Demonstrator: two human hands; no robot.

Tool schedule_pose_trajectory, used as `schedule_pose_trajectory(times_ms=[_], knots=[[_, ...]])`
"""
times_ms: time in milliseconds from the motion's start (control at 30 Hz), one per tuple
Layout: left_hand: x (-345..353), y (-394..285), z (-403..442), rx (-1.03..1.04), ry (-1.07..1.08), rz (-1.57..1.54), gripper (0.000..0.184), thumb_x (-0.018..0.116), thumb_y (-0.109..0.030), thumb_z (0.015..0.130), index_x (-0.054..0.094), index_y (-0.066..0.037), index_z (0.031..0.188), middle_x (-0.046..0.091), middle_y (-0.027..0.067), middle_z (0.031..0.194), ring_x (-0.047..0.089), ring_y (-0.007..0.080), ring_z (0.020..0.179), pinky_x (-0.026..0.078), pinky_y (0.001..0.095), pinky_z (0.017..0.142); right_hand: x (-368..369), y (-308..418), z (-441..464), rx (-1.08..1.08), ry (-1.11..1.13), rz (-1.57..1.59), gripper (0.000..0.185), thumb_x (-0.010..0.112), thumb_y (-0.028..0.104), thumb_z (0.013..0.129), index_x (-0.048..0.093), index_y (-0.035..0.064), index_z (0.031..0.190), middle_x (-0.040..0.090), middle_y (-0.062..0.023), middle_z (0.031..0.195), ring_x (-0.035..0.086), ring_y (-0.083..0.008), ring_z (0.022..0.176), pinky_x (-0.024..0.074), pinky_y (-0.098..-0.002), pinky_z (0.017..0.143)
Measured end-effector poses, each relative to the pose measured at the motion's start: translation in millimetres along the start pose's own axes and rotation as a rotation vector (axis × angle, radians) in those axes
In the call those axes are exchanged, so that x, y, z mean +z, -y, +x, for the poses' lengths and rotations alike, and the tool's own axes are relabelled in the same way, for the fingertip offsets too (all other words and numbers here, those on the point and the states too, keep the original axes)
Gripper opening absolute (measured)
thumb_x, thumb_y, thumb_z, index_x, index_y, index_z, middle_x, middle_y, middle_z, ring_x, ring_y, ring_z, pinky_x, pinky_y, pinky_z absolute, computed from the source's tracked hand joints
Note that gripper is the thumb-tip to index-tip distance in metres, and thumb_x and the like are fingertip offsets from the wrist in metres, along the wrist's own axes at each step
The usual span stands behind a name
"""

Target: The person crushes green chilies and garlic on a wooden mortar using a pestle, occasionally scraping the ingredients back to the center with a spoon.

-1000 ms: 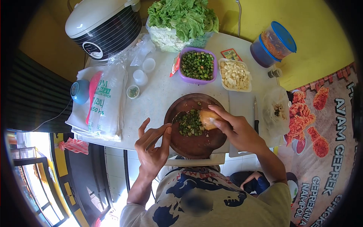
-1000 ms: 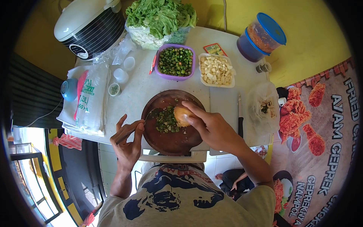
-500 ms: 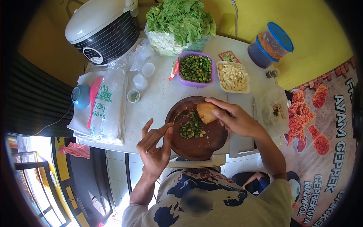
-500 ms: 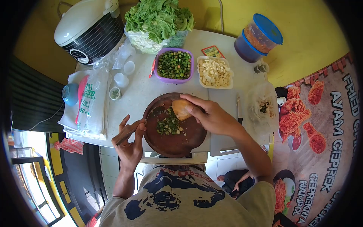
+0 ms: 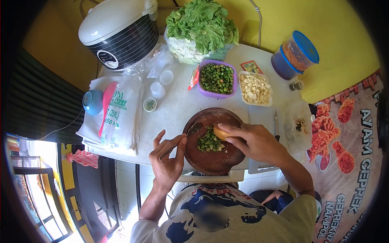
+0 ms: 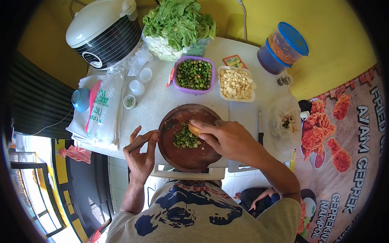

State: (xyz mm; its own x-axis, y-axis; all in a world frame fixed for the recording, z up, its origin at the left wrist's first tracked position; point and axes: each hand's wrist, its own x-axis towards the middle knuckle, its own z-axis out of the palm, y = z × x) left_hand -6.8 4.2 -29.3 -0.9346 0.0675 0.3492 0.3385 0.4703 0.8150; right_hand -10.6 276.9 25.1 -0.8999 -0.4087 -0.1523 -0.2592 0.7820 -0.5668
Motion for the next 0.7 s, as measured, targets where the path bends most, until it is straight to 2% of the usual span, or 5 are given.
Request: schedule_pose_trajectory(times_ms=[100,200,267,567,700], knots=[[1.3,-0.7,2.9,0.023,-0.005,0.026,0.009,0.074,-0.001,0.091,0.078,-0.001,0.099,0.079,0.0096,0.088,0.073,0.0186,0.07,0.042,0.0503,0.111,7.5,13.9,11.4,-0.063,-0.055,-0.2,0.045,0.063,0.024,0.1,0.058,0.0185,0.144,0.071,-0.0188,0.091,0.07,-0.0368,0.069,0.0557,-0.0448,0.064],[-0.3,1.1,5.0,0.038,-0.009,0.025,0.009,0.074,-0.001,0.091,0.078,-0.001,0.099,0.079,0.0093,0.087,0.073,0.0183,0.069,0.042,0.0505,0.111,6.1,29.2,23.2,-0.04,0.005,-0.316,0.045,0.062,0.023,0.099,0.058,0.0213,0.144,0.069,-0.0199,0.086,0.069,-0.037,0.065,0.056,-0.0462,0.06],[0.8,0.4,4.8,0.02,0.0,0.015,0.009,0.073,-0.001,0.091,0.078,-0.001,0.099,0.079,0.0089,0.087,0.073,0.0176,0.069,0.042,0.0505,0.111,-0.3,39.0,29.5,0.036,0.158,-0.445,0.047,0.06,0.021,0.098,0.058,0.0203,0.145,0.068,-0.0193,0.086,0.069,-0.0346,0.065,0.0558,-0.0463,0.058],[3.0,-1.4,9.1,0.034,0.02,0.028,0.008,0.074,-0.002,0.091,0.078,-0.002,0.098,0.078,0.0098,0.086,0.072,0.0176,0.067,0.043,0.0502,0.11,0.7,43.5,25.2,-0.022,0.205,-0.56,0.06,0.06,0.013,0.088,0.056,0.0168,0.148,0.067,-0.0167,0.084,0.071,-0.0304,0.067,0.0562,-0.0426,0.058],[3.3,-4.6,5.3,0.004,0.016,0.022,0.009,0.074,-0.003,0.091,0.079,-0.001,0.098,0.078,0.0099,0.084,0.072,0.017,0.067,0.043,0.0499,0.11,2.9,37.8,24.7,-0.022,0.148,-0.555,0.053,0.06,0.017,0.093,0.058,0.0174,0.146,0.068,-0.018,0.087,0.071,-0.033,0.068,0.0563,-0.0438,0.058]])
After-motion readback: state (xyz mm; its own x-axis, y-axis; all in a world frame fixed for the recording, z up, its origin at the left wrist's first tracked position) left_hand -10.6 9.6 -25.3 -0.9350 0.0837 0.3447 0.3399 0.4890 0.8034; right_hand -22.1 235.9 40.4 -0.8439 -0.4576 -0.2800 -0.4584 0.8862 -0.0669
